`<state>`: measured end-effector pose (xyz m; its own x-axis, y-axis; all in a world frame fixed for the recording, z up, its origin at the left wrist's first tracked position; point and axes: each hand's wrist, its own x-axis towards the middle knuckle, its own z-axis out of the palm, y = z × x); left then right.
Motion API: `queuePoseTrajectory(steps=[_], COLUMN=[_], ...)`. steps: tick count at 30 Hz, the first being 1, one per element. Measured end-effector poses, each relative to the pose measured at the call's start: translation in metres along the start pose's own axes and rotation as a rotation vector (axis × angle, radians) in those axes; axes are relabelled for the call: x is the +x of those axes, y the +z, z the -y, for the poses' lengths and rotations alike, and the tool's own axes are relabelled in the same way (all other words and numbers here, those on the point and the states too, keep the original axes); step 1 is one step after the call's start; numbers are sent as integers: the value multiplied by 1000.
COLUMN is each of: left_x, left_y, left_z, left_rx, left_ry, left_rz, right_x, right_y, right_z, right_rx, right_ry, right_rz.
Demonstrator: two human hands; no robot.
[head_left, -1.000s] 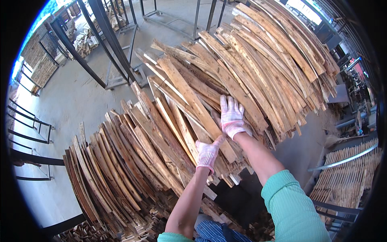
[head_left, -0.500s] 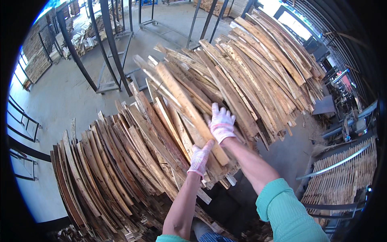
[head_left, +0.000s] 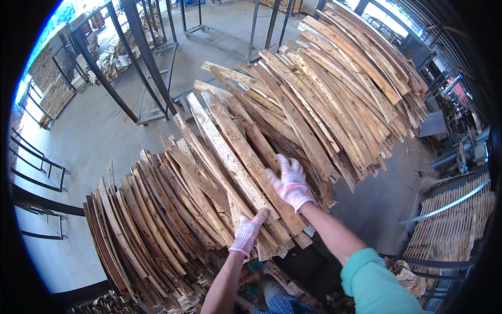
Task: The person picks up wooden planks from one stack and places them onto another stack by hand in an industrial setting.
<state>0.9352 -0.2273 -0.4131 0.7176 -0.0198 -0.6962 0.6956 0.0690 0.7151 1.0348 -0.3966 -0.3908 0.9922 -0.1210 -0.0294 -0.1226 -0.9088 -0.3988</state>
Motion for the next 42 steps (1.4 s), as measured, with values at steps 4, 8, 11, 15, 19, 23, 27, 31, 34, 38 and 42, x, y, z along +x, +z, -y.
queuePoseTrajectory(steps=[4,8,11,15,19,23,27,31,34,38,42], left_x=[18,10,-7,-81,-169,-137,-137,-193,-235,-316,-383], left_y=[5,1,-24,-31,-49,-48,-42,-29,9,36,-13], left_z=[25,21,45,79,92,134,118,90,99,89,47], left_rx=[-83,-67,-172,-194,-250,-511,-339,-694,-894,-1108,-1296], left_ry=[-60,-67,-8,-160,-111,-165,-114,-116,-45,-107,-187], left_rz=[93,98,145,255,356,251,201,228,218,178,114], right_x=[-4,-4,-29,-92,-205,-237,-228,-211,-218,-237,-242], right_y=[34,35,26,87,76,83,66,-44,-111,-185,-195], right_z=[-8,-9,25,-97,-120,-123,-121,-8,26,81,158], right_rx=[-71,101,96,1515,3073,2989,2053,845,952,871,531], right_ry=[78,126,132,30,1878,1513,694,185,335,295,354], right_rz=[115,261,522,977,1022,938,1061,903,1017,1264,1433])
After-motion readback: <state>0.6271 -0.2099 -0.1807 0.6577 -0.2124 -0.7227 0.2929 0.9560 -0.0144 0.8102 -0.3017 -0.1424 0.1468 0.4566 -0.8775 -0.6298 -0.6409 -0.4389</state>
